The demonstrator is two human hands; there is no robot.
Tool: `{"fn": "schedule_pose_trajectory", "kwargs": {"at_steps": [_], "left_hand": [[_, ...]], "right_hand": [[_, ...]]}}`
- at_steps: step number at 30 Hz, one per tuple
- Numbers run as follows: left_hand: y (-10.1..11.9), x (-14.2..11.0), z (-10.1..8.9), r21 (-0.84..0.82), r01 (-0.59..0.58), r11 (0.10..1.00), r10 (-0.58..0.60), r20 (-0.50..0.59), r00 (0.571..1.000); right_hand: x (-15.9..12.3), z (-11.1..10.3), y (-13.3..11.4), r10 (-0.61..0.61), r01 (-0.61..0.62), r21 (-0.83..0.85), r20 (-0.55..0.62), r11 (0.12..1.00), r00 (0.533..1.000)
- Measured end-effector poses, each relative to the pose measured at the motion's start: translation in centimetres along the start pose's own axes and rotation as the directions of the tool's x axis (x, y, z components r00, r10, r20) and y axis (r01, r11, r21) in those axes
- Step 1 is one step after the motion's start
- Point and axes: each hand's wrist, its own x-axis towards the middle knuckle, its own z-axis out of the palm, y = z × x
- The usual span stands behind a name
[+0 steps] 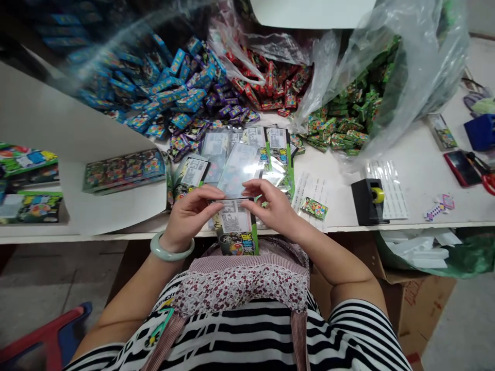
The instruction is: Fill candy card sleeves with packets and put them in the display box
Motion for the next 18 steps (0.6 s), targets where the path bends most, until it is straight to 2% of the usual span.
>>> {"fn": "schedule_pose_trajectory", "kwargs": {"at_steps": [2,6,9,11,13,15,16,18], "left_hand": [[0.1,0.3,0.2,0.018,0.013,1.000,-0.013,-0.002,1.000],[0.2,0.8,0.6,0.048,0.056,0.997,-0.055,-0.030,0.998],[0.3,1.0,0.6,0.052,0.057,0.997,-0.056,-0.007,0.998],[0.2,0.9,0.4,0.065,0.072,0.995,-0.071,-0.015,0.997],[-0.3,0.6,0.0,0.079,0.099,0.992,-0.095,-0.061,0.994],[-1.2,0.2,-0.5,0.094,0.128,0.987,-0.116,-0.126,0.985],[-1.8,0.1,-0.7,0.104,0.134,0.985,-0.117,-0.160,0.980],[-2.6,0.0,-0.8,0.188,0.135,0.973,-0.097,-0.200,0.975]], "right_hand": [[-0.1,0.1,0.1,0.023,-0.023,0.016,-0.026,1.000,0.999],[0.0,0.2,0.1,-0.006,0.006,0.000,-0.047,1.000,0.999],[-0.3,0.2,0.1,-0.023,0.023,0.021,-0.023,1.000,0.999],[-0.7,-0.6,0.7,-0.040,0.039,0.049,0.011,0.998,0.999],[-1.3,-2.4,2.2,-0.023,0.023,0.039,-0.013,0.999,1.000],[-2.0,-5.5,4.8,0.059,-0.071,-0.063,-0.170,0.995,0.984],[-2.5,-7.3,6.3,0.109,-0.156,-0.146,-0.288,0.977,0.951],[-3.5,-11.0,9.3,0.204,-0.398,-0.307,-0.511,0.865,0.835]]}}
